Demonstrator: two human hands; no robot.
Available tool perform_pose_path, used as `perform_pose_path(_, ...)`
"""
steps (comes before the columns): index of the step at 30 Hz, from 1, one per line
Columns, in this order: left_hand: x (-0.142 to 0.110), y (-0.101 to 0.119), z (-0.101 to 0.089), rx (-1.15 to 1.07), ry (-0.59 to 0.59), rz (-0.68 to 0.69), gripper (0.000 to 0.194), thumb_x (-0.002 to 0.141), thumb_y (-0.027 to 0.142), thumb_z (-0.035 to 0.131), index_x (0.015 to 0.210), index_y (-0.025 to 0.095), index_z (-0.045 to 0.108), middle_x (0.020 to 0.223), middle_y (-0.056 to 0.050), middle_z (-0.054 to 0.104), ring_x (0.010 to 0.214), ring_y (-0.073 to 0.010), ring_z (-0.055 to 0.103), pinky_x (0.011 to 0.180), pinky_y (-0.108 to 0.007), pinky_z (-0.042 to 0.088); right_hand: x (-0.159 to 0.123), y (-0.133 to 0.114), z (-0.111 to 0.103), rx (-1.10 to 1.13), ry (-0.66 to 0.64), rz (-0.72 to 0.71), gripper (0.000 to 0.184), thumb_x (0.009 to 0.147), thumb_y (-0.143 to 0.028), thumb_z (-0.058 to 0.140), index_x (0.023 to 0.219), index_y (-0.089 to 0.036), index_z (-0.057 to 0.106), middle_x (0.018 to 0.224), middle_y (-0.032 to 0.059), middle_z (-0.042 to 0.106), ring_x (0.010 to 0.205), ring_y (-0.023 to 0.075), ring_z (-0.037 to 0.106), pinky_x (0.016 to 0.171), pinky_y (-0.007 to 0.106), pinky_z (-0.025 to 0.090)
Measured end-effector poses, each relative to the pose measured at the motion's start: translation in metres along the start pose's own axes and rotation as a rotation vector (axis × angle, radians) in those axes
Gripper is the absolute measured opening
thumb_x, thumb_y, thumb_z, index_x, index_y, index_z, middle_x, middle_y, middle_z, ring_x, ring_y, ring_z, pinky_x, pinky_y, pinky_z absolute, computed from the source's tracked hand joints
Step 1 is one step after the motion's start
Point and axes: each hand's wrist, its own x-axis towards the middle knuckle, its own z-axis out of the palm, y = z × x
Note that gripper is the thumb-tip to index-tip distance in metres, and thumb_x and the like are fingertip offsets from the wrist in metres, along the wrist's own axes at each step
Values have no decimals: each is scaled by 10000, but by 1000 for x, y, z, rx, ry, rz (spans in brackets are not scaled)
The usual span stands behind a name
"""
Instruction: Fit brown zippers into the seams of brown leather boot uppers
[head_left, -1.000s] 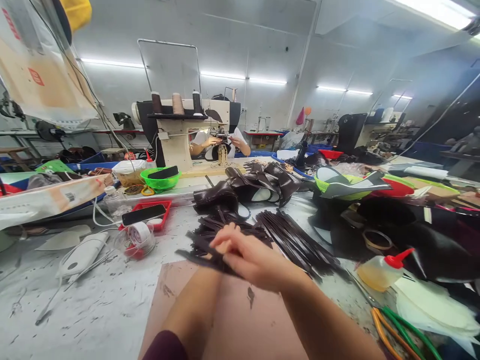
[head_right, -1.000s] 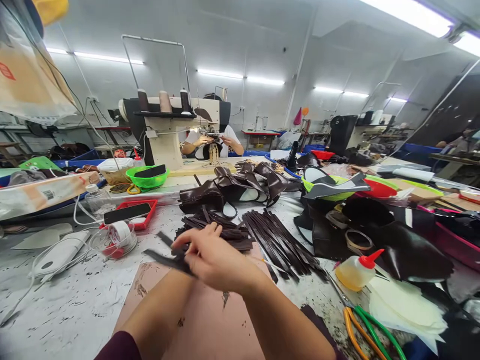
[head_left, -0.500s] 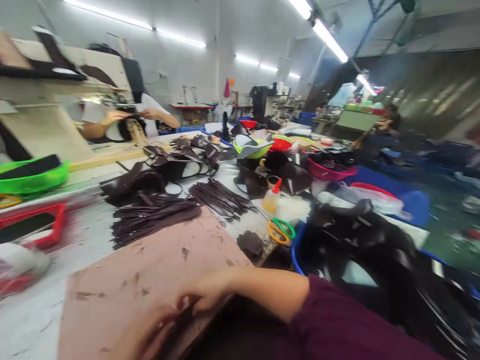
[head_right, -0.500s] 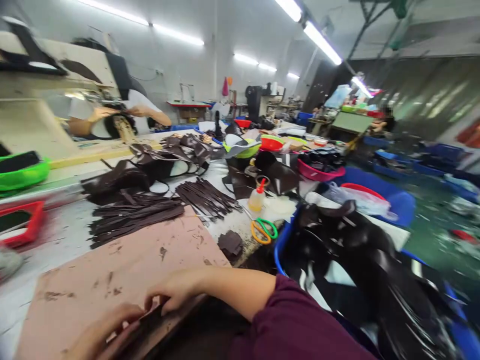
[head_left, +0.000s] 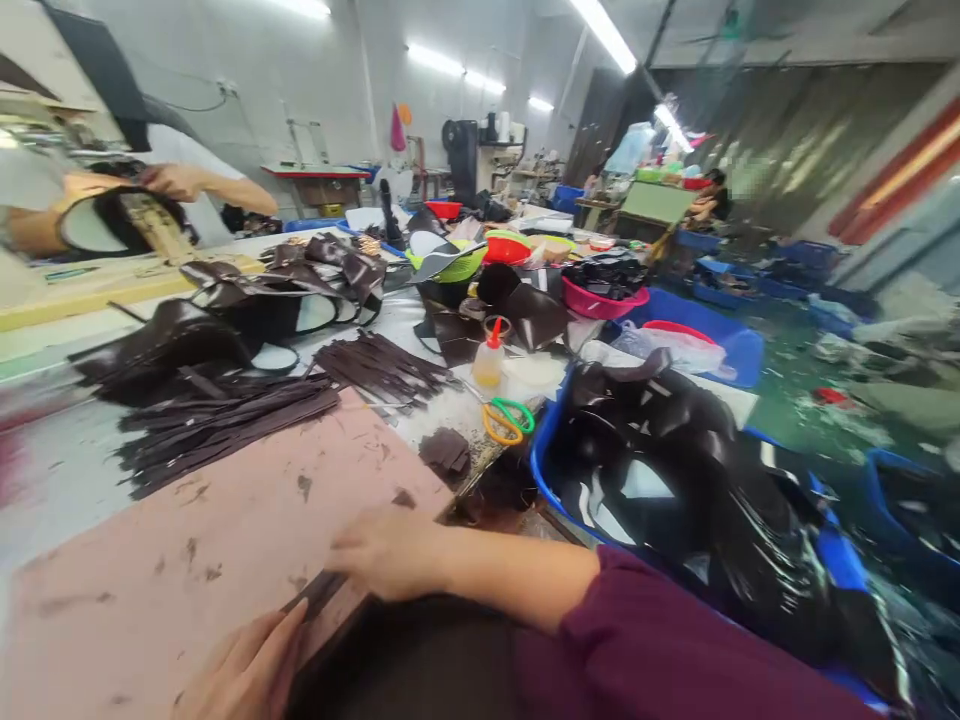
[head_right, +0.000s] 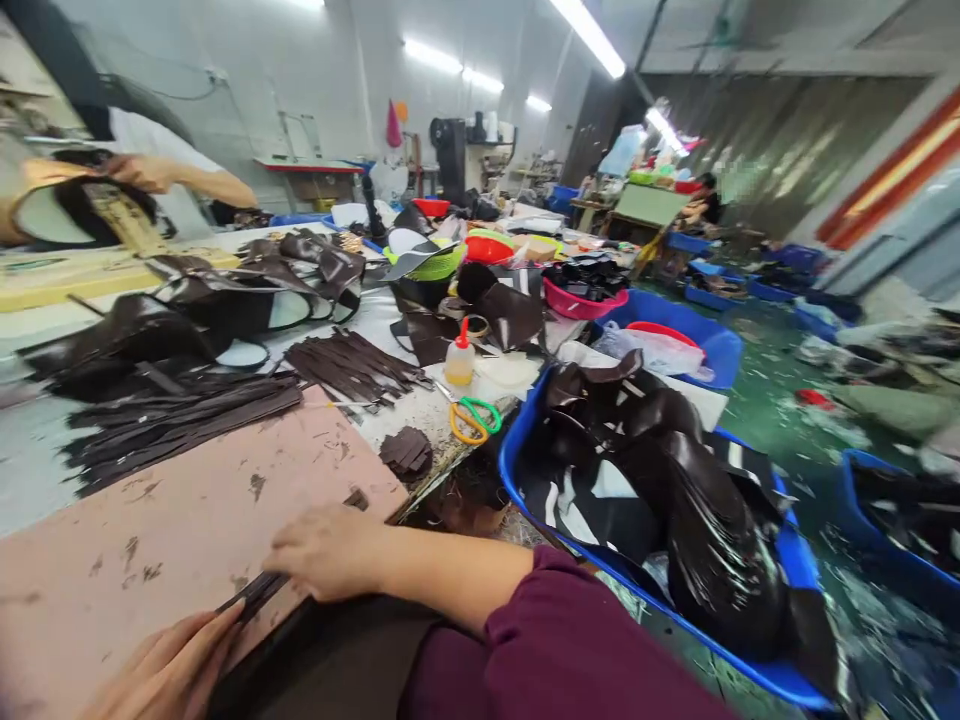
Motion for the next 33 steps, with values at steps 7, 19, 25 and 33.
perform_pose_path(7,-4,39,-26,56,-163,-385,282,861,269,352,739,192,595,714,-40,627,668,-178,588,617,-276,458,-17,-33,43,176,208,-62,325,783,-100,416,1068,-108,572,1025,117,628,929,210,524,831,365,418)
perform_pose_path(19,12,65,-11,-208,-228,-419,157,832,183,464,864,169,617,809,-64,596,797,-189,541,737,-306,436,-31,-36,50,104,303,-37,348,761,-52,391,1008,-116,627,957,128,547,906,238,479,790,387,433)
perform_pose_path(25,-6,51,-33,-369,-175,-821,89,751,165,519,716,171,601,692,-6,625,653,-144,562,612,-248,432,-31,-33,50,159,292,-78,338,786,-67,402,1044,-134,611,870,88,591,833,206,489,751,361,399)
perform_pose_path(33,-33,22,-47,-468,-183,-1015,129,693,286,547,635,177,582,596,22,578,570,-122,524,517,-214,403,-34,-34,51,165,330,-50,331,785,-68,422,1027,-173,622,819,65,609,803,193,507,741,347,374)
